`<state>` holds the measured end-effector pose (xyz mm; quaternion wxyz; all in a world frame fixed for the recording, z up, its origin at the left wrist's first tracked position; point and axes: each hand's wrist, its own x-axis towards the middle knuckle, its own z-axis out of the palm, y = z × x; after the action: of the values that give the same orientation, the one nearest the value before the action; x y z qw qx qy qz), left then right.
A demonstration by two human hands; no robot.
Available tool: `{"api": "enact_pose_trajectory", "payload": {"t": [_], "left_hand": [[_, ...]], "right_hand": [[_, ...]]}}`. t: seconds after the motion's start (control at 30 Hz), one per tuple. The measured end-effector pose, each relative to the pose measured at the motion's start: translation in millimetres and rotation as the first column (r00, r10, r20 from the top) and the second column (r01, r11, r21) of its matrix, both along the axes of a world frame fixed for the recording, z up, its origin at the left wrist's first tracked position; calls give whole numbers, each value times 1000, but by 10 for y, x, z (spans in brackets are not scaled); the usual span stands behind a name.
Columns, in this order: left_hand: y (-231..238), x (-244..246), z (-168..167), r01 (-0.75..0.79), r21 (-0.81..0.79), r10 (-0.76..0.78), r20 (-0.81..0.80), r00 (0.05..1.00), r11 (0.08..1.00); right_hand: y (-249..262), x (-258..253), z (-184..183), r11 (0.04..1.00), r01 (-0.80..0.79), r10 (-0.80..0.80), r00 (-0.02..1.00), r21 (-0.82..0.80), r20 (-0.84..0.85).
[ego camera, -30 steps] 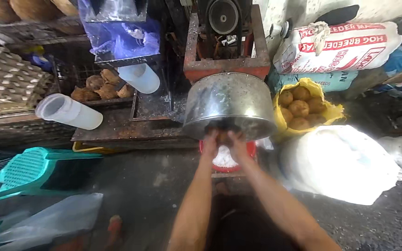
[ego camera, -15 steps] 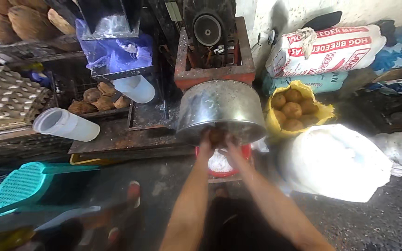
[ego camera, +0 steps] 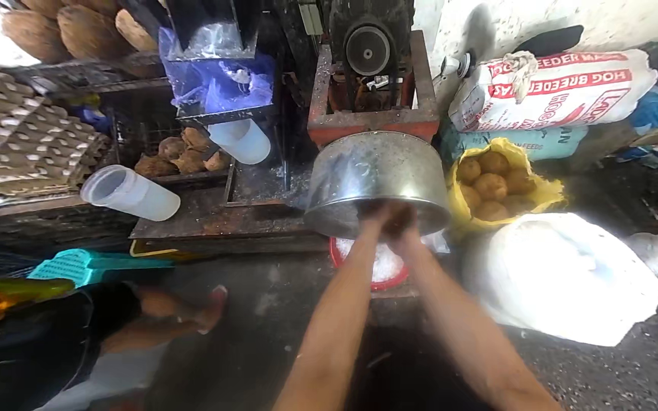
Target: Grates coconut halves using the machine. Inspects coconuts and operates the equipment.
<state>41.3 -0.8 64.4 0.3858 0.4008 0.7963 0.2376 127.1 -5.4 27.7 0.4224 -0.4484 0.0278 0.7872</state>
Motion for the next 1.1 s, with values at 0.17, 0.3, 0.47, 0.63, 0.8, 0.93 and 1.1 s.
{"api": "enact_pose_trajectory", "payload": {"t": [0.17,0.3,0.47,0.63,0.8,0.93,1.1], "left_hand": [[38,-126,-321,17,11,-17,17,1000,1000],[-101,-348,-752,-366,21,290,566,772,931],[-869,-401,-975,-428,-29,154,953,262,903],[-764,-365,-687,-529,122,211,825,525,840],[-64,-37,-11,-349,155,295,290,911,924],[53,66,-216,-173,211,162,65,985,962],[-136,-253,-620,-456,53,342,586,735,889]], "right_hand": [[-70,-138,-364,1000,-10,11,998,14,-57],[-270,-142,-494,971,-138,107,981,196,163],[-986,149,-559,814,-252,29,917,523,397],[-641,-89,-314,872,-157,31,963,463,268],[-62,-62,60,997,-32,29,998,70,47],[-55,15,-120,1000,-10,10,1000,4,-20],[-333,-118,-332,962,-193,160,971,194,176]]}}
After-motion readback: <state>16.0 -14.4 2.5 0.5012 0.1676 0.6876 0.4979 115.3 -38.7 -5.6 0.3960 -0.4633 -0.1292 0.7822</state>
